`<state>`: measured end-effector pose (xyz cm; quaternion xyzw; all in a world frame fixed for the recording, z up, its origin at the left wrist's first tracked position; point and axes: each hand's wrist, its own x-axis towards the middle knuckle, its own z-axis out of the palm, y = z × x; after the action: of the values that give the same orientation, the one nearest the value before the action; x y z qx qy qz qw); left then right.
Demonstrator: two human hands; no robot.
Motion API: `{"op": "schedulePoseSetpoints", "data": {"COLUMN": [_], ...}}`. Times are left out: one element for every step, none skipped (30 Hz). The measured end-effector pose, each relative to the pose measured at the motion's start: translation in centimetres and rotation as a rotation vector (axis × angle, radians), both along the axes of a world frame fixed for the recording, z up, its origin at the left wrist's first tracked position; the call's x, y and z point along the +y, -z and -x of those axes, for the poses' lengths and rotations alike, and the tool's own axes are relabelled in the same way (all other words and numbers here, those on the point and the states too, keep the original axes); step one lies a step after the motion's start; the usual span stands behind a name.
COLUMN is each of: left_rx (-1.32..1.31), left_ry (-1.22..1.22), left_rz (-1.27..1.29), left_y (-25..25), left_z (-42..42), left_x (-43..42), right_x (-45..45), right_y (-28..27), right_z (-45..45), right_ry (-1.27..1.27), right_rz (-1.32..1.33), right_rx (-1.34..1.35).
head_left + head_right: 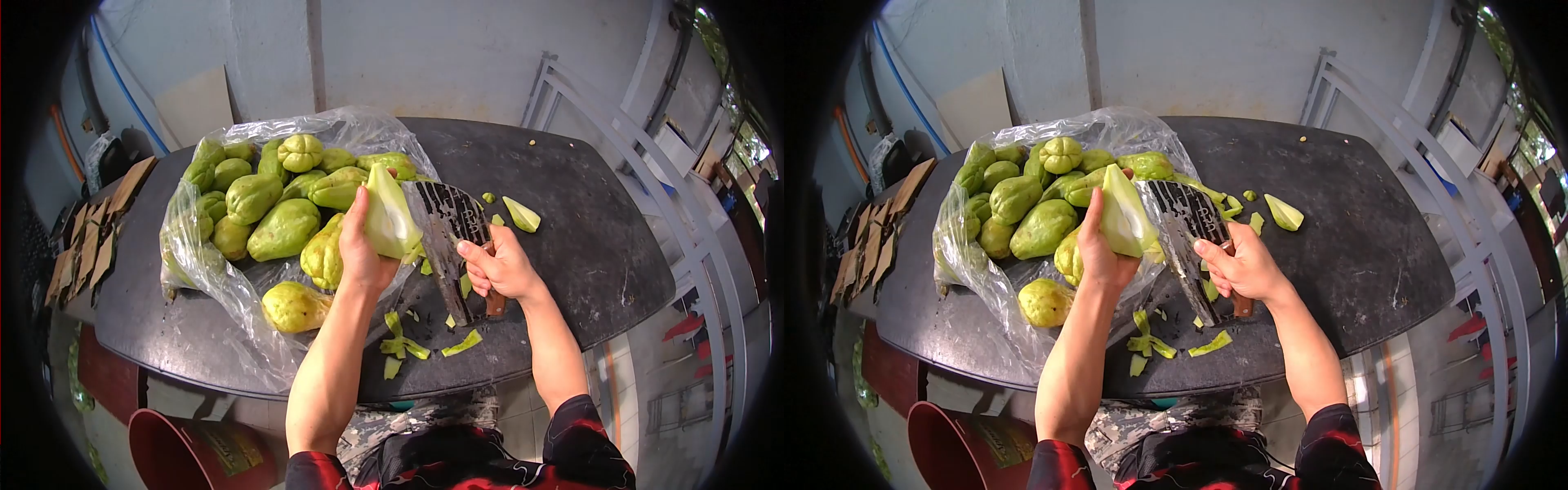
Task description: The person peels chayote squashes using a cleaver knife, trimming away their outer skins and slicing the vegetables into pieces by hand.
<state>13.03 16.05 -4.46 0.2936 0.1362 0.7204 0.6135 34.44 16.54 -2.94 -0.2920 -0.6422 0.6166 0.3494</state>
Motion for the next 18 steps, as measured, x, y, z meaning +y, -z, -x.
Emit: {"op": "schedulePoseSetpoints", "data": {"left_rx": [-0.001, 0.004, 0.009, 0.009, -0.001, -0.011, -0.011, -0.021, -0.031, -0.030, -0.018, -0.006, -0.006, 0.000, 0.007, 0.008, 0.004, 0.000], "left_ry": [0.000, -0.002, -0.004, -0.004, -0.018, -0.032, -0.031, -0.030, -0.030, -0.030, -0.007, 0.017, 0.017, 0.019, 0.020, 0.020, -0.039, -0.097], "left_rz": [0.000, -0.026, -0.052, -0.051, -0.049, -0.046, -0.045, -0.032, -0.019, -0.019, -0.015, -0.011, -0.011, 0.002, 0.015, 0.015, 0.011, 0.006], "left_y": [0.1, 0.4, 0.4, 0.5, 0.4, 0.3, 0.3, 0.2, 0.2, 0.2, 0.3, 0.4, 0.5, 0.8, 0.7, 0.5, 0.3, 0.0], "left_z": [-0.1, -0.3, -0.5, -0.6, -0.7, -0.9, -1.1, -1.4, -1.5, -1.4, -1.2, -1.0, -1.0, -0.9, -0.9, -1.2, -1.7, -2.1], "left_x": [0.1, 0.2, 0.1, 0.1, -0.1, -0.3, -0.4, -0.6, -0.7, -0.7, -0.6, -0.6, -0.5, -0.4, -0.4, -0.6, -0.7, -0.8], "right_x": [-0.1, -0.2, -0.3, -0.4, -0.4, -0.4, -0.3, -0.3, -0.3, -0.2, -0.2, -0.4, -0.6, -0.7, -0.7, -0.6, -0.5, -0.5], "right_y": [0.0, 0.0, 0.0, -0.1, -0.1, 0.1, 0.3, 0.5, 0.7, 0.8, 0.8, 0.6, 0.0, -0.3, -0.1, 0.2, 0.6, 0.8], "right_z": [0.2, 0.3, 0.3, 0.4, 0.5, 0.6, 0.8, 0.9, 0.9, 0.9, 0.9, 0.8, 0.8, 0.8, 0.8, 1.0, 1.1, 1.3], "right_ry": [-0.001, -0.003, -0.002, 0.008, 0.018, 0.019, 0.018, 0.018, 0.018, 0.013, 0.008, 0.009, 0.014, 0.019, 0.019, 0.022, 0.026, 0.018], "right_rz": [-0.001, -0.002, -0.001, -0.011, -0.023, -0.020, -0.024, -0.027, -0.025, -0.034, -0.042, -0.040, -0.035, -0.030, -0.030, -0.025, -0.020, -0.032], "right_rx": [0.009, 0.018, 0.017, 0.027, 0.038, 0.038, 0.052, 0.067, 0.067, 0.080, 0.094, 0.093, 0.070, 0.048, 0.048, 0.077, 0.105, 0.125]}}
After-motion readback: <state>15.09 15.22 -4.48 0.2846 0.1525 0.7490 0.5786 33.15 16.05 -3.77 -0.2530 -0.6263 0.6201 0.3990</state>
